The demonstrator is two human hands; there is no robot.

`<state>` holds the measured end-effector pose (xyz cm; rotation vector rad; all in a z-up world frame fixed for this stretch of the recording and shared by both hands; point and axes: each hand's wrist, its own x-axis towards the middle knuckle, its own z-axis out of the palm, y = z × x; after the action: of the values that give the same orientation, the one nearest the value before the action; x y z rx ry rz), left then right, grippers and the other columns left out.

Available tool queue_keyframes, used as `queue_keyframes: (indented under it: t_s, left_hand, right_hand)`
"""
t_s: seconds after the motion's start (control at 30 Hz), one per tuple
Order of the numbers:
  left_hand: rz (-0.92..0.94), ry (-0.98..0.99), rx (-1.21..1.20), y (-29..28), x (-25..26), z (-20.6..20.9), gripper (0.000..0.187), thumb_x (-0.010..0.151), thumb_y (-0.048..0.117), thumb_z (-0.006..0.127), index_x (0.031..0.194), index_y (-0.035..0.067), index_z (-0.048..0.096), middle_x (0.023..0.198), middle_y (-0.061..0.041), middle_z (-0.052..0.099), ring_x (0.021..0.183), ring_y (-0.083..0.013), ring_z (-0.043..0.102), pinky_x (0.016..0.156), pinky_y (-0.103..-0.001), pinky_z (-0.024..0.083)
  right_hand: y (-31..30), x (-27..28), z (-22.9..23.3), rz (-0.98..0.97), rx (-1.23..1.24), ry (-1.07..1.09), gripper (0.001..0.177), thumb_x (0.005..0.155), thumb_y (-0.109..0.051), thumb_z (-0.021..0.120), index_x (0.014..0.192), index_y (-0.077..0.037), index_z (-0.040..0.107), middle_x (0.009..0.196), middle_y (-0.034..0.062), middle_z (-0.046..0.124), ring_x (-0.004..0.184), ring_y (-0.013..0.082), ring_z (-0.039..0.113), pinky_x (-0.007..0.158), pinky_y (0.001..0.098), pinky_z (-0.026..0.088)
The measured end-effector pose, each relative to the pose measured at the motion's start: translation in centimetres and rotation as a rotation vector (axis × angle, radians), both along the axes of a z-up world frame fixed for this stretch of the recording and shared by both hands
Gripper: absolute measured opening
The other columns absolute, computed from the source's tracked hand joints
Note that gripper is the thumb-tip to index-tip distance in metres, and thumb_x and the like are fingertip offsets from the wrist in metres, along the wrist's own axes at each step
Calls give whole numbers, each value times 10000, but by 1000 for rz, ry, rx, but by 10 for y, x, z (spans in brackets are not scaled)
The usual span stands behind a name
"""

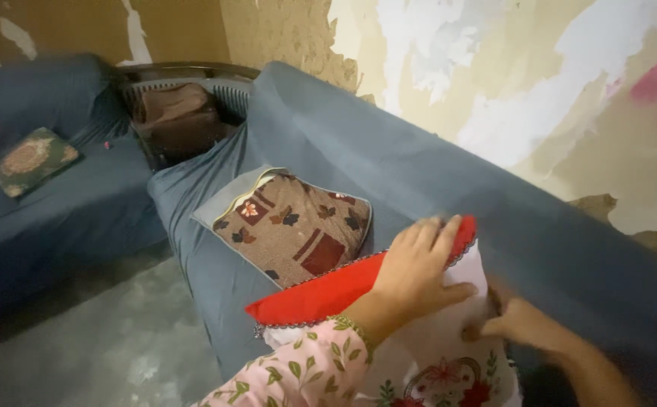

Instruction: Straighten pillow covers and arrange pillows on sofas and a bed.

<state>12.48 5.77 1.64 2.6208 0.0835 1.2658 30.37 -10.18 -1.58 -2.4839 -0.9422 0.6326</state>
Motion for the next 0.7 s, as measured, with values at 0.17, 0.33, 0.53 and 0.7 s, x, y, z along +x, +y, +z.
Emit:
queue_keyframes:
  t_s: [0.17, 0.33, 0.53, 0.7]
  left_hand:
    - [102, 4, 545, -17, 15, -11, 657, 866, 324, 613, 1462, 70, 505, 1479, -139, 595, 1439, -270, 515, 1295, -446, 282]
    - [-30, 618, 664, -11, 20, -17, 691, 920, 465, 588, 1470, 48, 553, 1155, -62, 729, 1174, -205, 646, 1237, -430, 333]
    - [-130, 556, 642, 22, 2, -33, 747, 667, 835, 617, 909, 138, 733, 956, -71, 704, 988, -240, 631, 881, -386, 439]
    - [-96, 602, 579, 35, -21, -34, 881, 570, 898, 662, 943, 102, 711, 937, -61, 716, 999, -233, 635, 944, -360, 421]
  right_hand:
    - [18, 47, -54, 166, 150, 64, 905, 690, -264, 885, 1472, -144, 445, 1368, 120, 670, 1219, 276, 662, 1025, 382, 536]
    - [24, 99, -138, 474, 198, -157, 593, 899, -293, 665, 1435, -76, 536, 1433, 164, 607, 1294, 287, 590, 1078, 386, 441]
    - [9, -70, -38, 303, 277, -15, 1227, 496, -287, 1005, 1537, -96, 385, 1519, 160, 506, 1356, 291, 485, 1070, 399, 400]
    - [18, -72, -75, 335, 136, -142, 1324, 405, -422, 1111, 1505, -106, 446, 1426, 140, 568, 1329, 297, 528, 1105, 379, 417]
